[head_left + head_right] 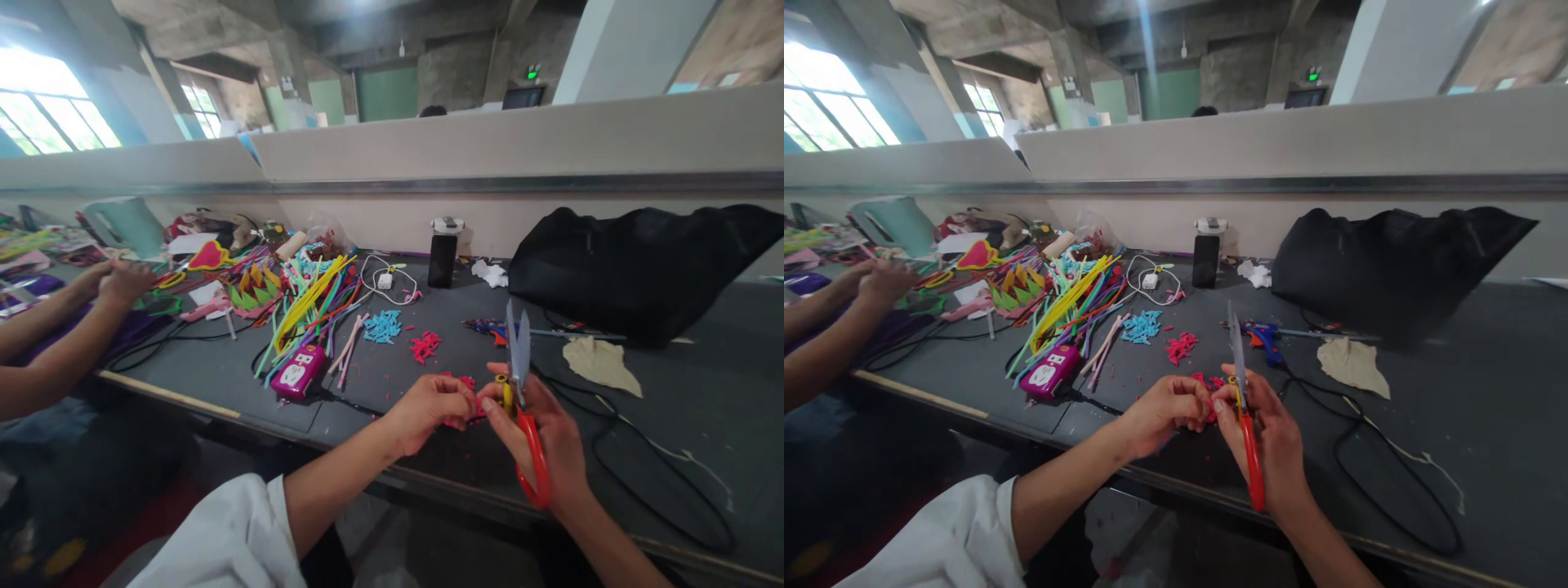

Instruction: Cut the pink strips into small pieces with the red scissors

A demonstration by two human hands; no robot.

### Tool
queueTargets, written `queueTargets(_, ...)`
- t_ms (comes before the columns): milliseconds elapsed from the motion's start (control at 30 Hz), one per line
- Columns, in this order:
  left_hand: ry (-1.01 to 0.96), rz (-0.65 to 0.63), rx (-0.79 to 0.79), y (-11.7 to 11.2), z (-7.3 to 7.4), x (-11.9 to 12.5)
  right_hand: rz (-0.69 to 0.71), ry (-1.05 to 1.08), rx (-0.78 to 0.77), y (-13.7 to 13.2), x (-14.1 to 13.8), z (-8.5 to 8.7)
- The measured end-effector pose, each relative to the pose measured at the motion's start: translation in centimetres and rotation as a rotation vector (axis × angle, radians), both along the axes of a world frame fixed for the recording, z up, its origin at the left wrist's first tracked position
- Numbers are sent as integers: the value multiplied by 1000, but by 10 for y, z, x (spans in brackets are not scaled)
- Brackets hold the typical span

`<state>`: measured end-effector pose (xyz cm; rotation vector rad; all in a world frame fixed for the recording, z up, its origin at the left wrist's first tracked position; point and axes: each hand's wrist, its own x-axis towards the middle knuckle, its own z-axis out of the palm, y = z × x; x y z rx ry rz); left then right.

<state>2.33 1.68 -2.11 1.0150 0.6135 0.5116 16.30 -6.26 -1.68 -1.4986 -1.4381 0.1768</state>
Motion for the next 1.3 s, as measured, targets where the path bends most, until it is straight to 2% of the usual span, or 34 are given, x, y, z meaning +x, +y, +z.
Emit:
queueTargets(100,0,-14,3,-1,2,0,-17,-2,-16,0,0,0)
queueTargets(167,24,38,121,-2,3,0,-59,10,-39,1,0,-1)
queueTargets(233,83,139,362,-5,5,0,-101,31,-49,1,0,-3)
queueTargets(300,143,230,670,-7,6,-1,-116,56,-42,2,1,-6)
queueTargets(367,186,270,950,-9,7,-2,-117,56,-35,3,1,-8)
queueTargets(433,218,263,1126,-9,5,-3,-121,26,-33,3,1,-10)
queueTargets(733,396,228,1447,-8,-1,-4,-144,-49,-66,3,-1,-14)
queueTargets(800,372,243,1396,-8,0,-3,-133,-30,-87,2,-1,-11)
queueTargets(833,344,259,1320,-8,1,-3,-127,-8,-99,1,-1,-10)
queueTargets(900,260,295,1070,-7,3,-3,-116,38,-115,0,-1,-8)
queueTargets(1033,-32,367,452,-3,9,-5,-68,10,-120,-2,-3,-15)
queueTargets(1100,-192,404,261,0,13,-7,-28,-44,-129,-2,-4,-24)
queueTargets(1167,-293,435,169,2,16,-8,-17,-106,-116,-2,-7,-34)
queueTargets(1300,-377,489,84,5,19,-10,1,-181,-146,-2,-13,-45)
